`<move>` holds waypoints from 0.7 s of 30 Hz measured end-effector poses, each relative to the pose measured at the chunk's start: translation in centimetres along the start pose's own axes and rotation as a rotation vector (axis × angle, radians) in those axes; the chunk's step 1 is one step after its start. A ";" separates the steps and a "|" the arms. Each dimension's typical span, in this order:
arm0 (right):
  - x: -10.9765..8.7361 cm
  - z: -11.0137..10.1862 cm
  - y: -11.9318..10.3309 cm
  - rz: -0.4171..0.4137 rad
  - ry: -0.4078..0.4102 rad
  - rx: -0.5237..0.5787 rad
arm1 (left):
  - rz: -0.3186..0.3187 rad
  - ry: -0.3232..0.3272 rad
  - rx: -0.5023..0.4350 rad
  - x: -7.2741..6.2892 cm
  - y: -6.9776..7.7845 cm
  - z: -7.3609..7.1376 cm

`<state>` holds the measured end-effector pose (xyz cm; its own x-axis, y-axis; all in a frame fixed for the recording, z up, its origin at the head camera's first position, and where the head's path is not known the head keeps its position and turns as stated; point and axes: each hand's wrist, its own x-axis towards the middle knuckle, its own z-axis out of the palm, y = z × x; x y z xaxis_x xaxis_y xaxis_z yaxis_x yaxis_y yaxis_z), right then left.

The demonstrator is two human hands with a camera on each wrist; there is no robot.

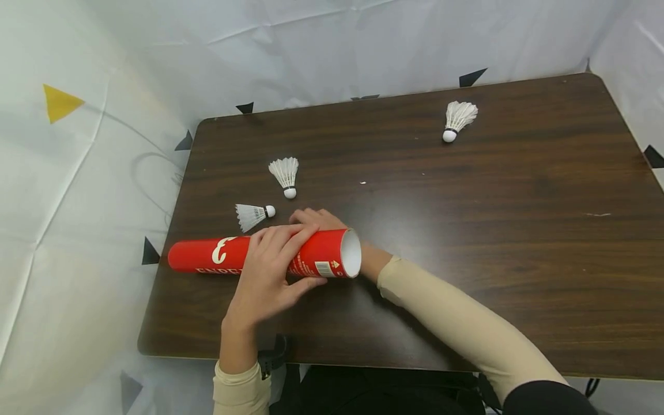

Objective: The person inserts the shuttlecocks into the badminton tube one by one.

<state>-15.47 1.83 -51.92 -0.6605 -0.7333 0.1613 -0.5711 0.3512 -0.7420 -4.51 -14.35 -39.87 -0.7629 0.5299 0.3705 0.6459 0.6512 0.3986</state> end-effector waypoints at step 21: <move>6.9 1.4 -2.5 0.156 -0.169 -0.689 | 0.006 -0.008 0.021 -0.1 -0.1 0.1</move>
<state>-17.92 -4.85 -49.85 -0.7067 -0.7052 -0.0572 -0.6907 0.7052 -0.1603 -4.52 -14.41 -40.03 -0.7592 0.5381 0.3662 0.6498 0.6589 0.3789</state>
